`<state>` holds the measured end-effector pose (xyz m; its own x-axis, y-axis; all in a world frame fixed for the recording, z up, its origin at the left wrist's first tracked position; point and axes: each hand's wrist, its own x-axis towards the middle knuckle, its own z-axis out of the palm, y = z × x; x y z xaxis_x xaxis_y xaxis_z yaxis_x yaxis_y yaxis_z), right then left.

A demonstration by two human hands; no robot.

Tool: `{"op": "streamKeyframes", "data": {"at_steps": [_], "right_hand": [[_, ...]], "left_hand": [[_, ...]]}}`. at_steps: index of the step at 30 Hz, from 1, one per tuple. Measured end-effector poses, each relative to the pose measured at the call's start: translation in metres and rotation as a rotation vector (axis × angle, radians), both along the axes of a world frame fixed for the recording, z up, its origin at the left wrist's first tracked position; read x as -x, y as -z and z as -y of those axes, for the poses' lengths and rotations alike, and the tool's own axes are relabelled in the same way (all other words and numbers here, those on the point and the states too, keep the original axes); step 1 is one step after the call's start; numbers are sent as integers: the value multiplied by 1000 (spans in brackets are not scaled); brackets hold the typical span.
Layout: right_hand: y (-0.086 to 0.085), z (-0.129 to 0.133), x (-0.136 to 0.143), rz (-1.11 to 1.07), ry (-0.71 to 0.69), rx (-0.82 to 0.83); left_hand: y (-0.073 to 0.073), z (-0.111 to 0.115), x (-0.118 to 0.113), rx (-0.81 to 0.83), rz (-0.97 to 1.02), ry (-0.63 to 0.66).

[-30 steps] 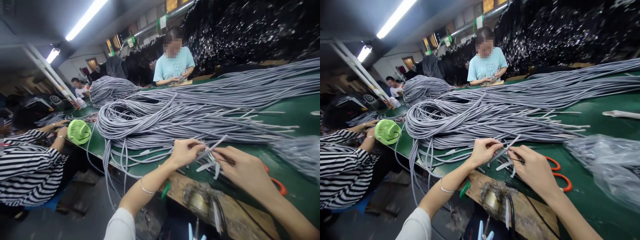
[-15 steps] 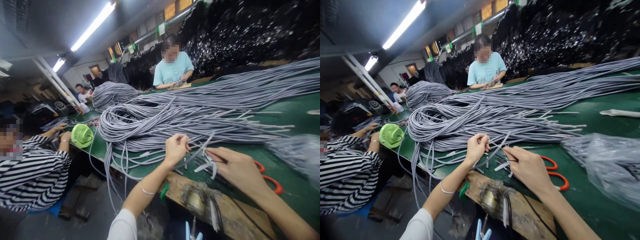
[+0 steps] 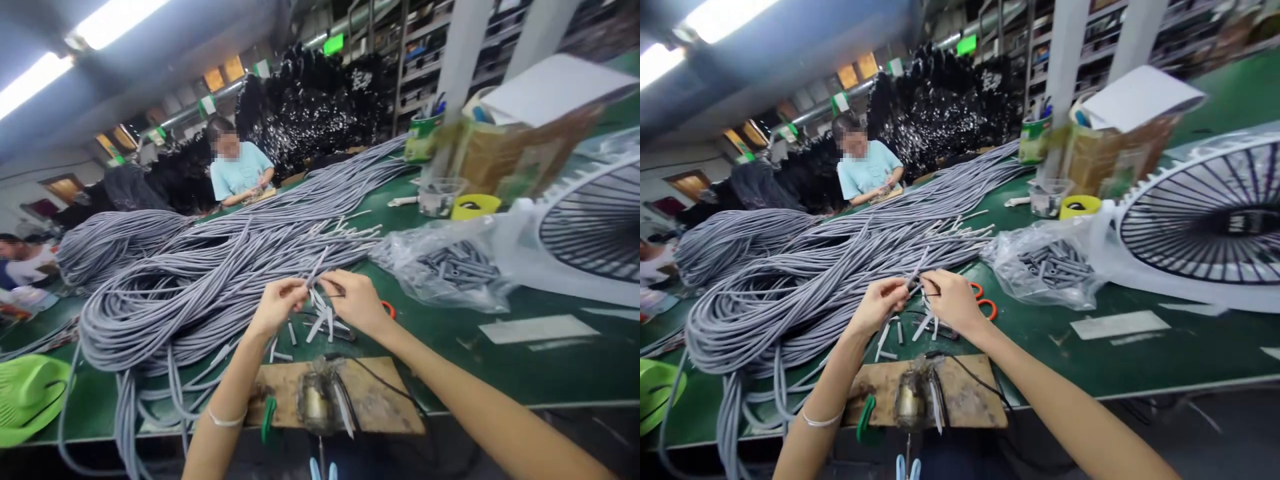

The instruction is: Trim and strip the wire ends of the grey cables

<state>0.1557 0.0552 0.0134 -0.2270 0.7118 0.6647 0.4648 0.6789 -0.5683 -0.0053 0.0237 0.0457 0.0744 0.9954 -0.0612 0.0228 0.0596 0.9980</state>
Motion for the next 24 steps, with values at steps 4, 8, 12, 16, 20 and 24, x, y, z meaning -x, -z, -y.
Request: {"op": "streamKeyframes", "data": {"at_steps": [4,8,12,16,20,24], "right_hand": [[-1,-6,-7,-17,100,-6],[1,-9,-12,31,183,-11],[-3,-13,-22,-48,363,-23],[-11,-6,-26,-145,470,-30],[-9,17,-7,-35,318,-169],[0,30,11,110,130,-184]], "left_hand": [[10,2,-12,-29,131,-132],[18,12,-17,-6,155,-139],[19,16,-18,-2,196,-156],[16,15,-16,-24,259,-192],[16,15,-14,-35,263,-190],[20,15,-15,-81,249,-192]]}}
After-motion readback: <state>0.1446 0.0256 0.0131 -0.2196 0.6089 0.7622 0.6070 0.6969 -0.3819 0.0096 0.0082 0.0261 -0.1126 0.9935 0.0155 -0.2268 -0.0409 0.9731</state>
